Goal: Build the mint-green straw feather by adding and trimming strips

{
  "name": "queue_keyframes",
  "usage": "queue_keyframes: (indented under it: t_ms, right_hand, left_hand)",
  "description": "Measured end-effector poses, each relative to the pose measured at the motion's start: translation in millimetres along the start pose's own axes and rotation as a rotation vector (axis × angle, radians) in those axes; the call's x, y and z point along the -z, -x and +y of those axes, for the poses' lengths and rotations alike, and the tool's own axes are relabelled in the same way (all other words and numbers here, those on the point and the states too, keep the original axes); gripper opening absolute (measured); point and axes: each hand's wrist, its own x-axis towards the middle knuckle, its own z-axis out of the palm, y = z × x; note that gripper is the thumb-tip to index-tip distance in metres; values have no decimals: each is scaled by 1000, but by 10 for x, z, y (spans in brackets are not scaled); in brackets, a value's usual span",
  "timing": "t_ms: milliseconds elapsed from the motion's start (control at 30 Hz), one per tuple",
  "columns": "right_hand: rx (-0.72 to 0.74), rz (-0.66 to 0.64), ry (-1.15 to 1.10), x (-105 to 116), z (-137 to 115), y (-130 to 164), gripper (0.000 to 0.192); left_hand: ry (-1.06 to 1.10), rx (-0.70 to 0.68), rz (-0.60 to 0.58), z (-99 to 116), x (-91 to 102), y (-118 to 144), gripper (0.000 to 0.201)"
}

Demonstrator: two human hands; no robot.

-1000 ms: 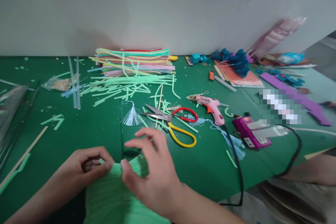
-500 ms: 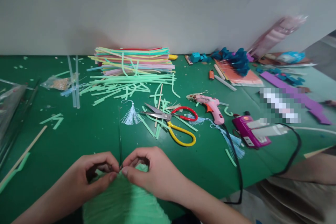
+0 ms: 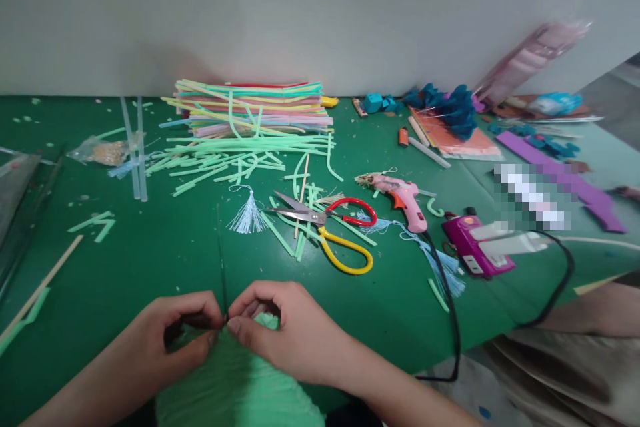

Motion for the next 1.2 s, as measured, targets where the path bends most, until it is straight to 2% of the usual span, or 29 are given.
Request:
queue_keyframes:
  t_ms: [200, 333, 500, 700, 967, 1067, 1133, 1200]
  right_hand:
    - [-16, 35, -36, -53, -9, 13, 15]
    - [-54, 16, -66, -77, -17, 1, 15]
    - [-92, 30, -64, -73, -44, -24, 17]
    - [-82, 18, 28, -66, -38, -17, 15]
    - [-51, -38, 23, -57, -34, -38, 10]
    - [-23, -33, 25, 2, -99, -63, 8]
    - [31, 10, 51, 102, -198, -94, 7]
    - [119, 98, 84, 249, -345, -129, 7]
  left_hand:
    - [-64, 14, -17, -26, 19, -1, 11]
    - [-109, 44, -89, -43, 97, 34, 16]
    - [-10, 61, -129, -70, 218, 67, 15]
    - [47, 54, -132, -84, 278, 80, 26]
    - [-28, -22, -60, -94, 246, 91, 20]
    - [15, -27, -16, -98, 259, 87, 21]
    - [145, -17, 92, -97, 302, 90, 24]
    - [334, -30, 286, -98, 373, 98, 32]
